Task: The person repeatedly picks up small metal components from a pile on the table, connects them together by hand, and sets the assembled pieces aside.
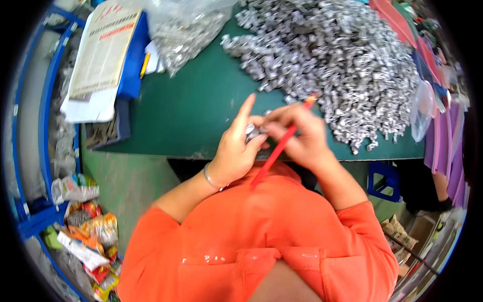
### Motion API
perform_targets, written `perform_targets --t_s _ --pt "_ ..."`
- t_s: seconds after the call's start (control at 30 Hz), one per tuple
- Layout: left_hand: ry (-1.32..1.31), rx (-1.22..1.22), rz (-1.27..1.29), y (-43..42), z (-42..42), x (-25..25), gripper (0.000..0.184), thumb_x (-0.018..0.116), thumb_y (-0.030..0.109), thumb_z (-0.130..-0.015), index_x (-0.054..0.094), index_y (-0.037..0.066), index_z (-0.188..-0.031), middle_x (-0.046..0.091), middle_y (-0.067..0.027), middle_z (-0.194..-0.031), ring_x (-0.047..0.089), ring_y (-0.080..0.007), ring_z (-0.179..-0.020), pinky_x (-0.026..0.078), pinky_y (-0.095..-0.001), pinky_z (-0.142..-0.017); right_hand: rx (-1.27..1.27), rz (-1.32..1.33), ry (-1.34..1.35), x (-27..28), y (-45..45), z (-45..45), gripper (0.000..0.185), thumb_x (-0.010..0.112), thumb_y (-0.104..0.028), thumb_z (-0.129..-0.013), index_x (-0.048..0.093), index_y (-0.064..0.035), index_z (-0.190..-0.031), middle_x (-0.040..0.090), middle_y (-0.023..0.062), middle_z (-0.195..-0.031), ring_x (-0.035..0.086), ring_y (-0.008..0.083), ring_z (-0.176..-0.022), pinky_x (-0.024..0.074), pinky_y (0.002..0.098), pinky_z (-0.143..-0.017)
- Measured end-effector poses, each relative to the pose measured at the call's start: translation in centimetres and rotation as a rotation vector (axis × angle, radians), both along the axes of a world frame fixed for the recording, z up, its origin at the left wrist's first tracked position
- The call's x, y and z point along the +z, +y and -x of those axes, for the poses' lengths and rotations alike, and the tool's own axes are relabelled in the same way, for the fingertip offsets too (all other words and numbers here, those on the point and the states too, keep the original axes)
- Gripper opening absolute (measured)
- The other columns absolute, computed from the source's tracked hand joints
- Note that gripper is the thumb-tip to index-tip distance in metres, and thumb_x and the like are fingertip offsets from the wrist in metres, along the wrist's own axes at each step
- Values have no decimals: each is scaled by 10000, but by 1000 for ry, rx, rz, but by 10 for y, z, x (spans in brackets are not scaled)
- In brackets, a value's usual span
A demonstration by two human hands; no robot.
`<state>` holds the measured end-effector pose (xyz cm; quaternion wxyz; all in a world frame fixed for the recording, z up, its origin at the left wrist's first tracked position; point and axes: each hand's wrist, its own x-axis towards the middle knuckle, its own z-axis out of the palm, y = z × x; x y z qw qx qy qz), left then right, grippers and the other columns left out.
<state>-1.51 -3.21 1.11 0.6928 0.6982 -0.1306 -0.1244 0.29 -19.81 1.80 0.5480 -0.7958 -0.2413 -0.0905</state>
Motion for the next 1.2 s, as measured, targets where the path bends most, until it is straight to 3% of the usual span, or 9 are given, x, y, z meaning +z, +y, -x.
perform_targets --t_s 0.1,0.37,0.5,0.67,0.7,0.83,0.93,1.03,1.2 --pt "141 65 50 -4 -1 -11 635 466 -90 -794 178 -21 -1356 543 -83 -976 535 -97 -795 443 -214 -703 42 89 -123 -9 2 -4 178 655 2 -628 544 -55 -755 547 76 -709 535 276 -683 445 355 -596" --pt "121 79 206 -8 -4 3 594 435 -119 -794 201 14 -1324 465 -143 -1094 520 -110 -823 439 -207 -726 42 73 -219 -8 -4 6 207 639 44 -663 460 -60 -682 567 78 -793 556 267 -765 458 360 -663" --pt "294 -6 372 -17 -5 12 534 455 -87 -813 246 18 -1293 463 -152 -1115 546 -134 -815 469 -234 -716 73 -170 -9 6 -23 11 231 639 68 -681 448 -63 -669 559 113 -778 580 235 -709 478 323 -620" --pt "412 55 431 -12 -8 13 402 485 -24 -833 347 18 -1209 525 -139 -975 576 -165 -695 504 -252 -556 -749 -328 -468 30 -126 2 270 607 92 -702 387 -61 -665 550 106 -764 525 167 -661 439 269 -584" --pt "395 41 415 -8 -10 9 369 501 -11 -831 384 20 -1179 541 -122 -907 558 -147 -641 480 -225 -487 -1061 67 -706 48 -164 0 262 607 88 -711 392 -60 -679 542 83 -783 505 146 -664 430 244 -612" --pt "472 -19 622 -4 -11 -3 268 487 12 -851 426 18 -1112 544 -96 -869 532 -115 -651 435 -214 -441 -1423 -297 -655 25 -310 -5 209 631 23 -753 433 -39 -774 545 46 -801 486 87 -700 422 210 -639" --pt "507 -19 710 -11 -11 10 330 515 14 -828 406 35 -1138 529 -110 -914 531 -142 -742 474 -258 -574 -1506 -137 -314 10 -347 -11 225 686 -104 -759 488 -22 -826 541 50 -851 506 120 -746 433 238 -688" --pt "559 -9 780 -8 -12 3 422 539 -7 -787 380 54 -1174 515 -152 -1018 541 -209 -912 480 -336 -757 -1321 -295 -545 15 -311 -26 194 610 -159 -835 471 -25 -848 562 72 -825 527 129 -765 442 250 -713" --pt "377 -54 676 -19 -10 8 633 517 -29 -796 198 62 -1336 469 -223 -1193 445 -315 -1153 371 -425 -958 -636 -548 -274 32 -145 -25 402 333 -389 -935 365 -18 -1087 584 155 -850 576 193 -673 442 264 -637"
